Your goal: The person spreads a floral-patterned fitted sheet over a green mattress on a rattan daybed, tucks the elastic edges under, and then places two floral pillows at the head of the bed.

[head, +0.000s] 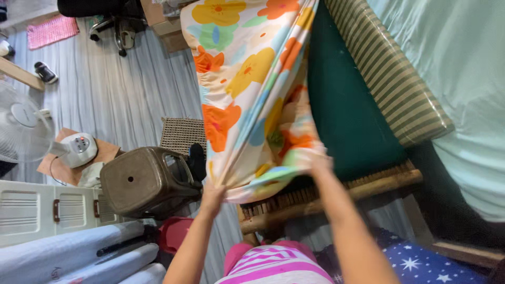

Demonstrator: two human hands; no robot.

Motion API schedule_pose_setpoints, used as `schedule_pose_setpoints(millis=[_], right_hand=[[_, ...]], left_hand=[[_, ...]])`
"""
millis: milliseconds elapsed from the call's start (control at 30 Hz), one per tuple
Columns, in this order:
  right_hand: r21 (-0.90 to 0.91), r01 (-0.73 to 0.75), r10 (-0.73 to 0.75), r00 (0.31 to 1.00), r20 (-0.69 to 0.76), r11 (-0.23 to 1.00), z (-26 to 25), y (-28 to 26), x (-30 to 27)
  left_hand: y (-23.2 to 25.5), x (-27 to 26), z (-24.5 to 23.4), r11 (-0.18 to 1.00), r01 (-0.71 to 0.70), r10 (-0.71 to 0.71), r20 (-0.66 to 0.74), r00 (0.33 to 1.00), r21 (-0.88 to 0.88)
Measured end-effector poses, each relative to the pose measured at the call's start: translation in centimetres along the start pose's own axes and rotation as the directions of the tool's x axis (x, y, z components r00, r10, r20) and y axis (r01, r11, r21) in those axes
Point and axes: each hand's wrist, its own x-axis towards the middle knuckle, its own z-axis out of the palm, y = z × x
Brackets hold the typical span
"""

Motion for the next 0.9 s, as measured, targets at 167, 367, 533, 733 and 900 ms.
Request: schedule_pose_setpoints(millis=[167, 367, 533, 733, 900], right_hand=[[0.217, -0.455, 0.416, 0.887, 0.202, 0.864, 4.2, 12.7, -12.8], [0.312, -0.516, 0.47, 0.857, 0.213, 0.798, 8.9, 13.1, -20.1], [0.31, -0.135, 0.204, 0.958, -0.203, 0.941, 10.5, 9.0, -15.8], [0.094, 0.415, -0.277, 0.742, -0.61, 0.905, 4.6, 1.8, -12.1], [0.198, 0.66, -0.461, 0.677, -0.573, 0.724, 1.1, 3.5, -11.3]], left_hand=[[-6.5, 0.5, -5.4, 0.615, 0.265, -0.044, -0.304, 0.952, 0.743], [-11.5, 0.0, -0.4, 0.341, 0.129, 0.011, -0.142, 0.99, 0.931], [-10.1, 2.2, 3.8, -0.185, -0.413, -0.192, 0.38, 0.905, 0.892], [-7.6, 2.4, 15.6, 0.125, -0.638, -0.035, 0.646, 0.763, 0.76], [-7.5, 3.5, 24.7, 0.177, -0.62, -0.077, 0.639, 0.765, 0.764]])
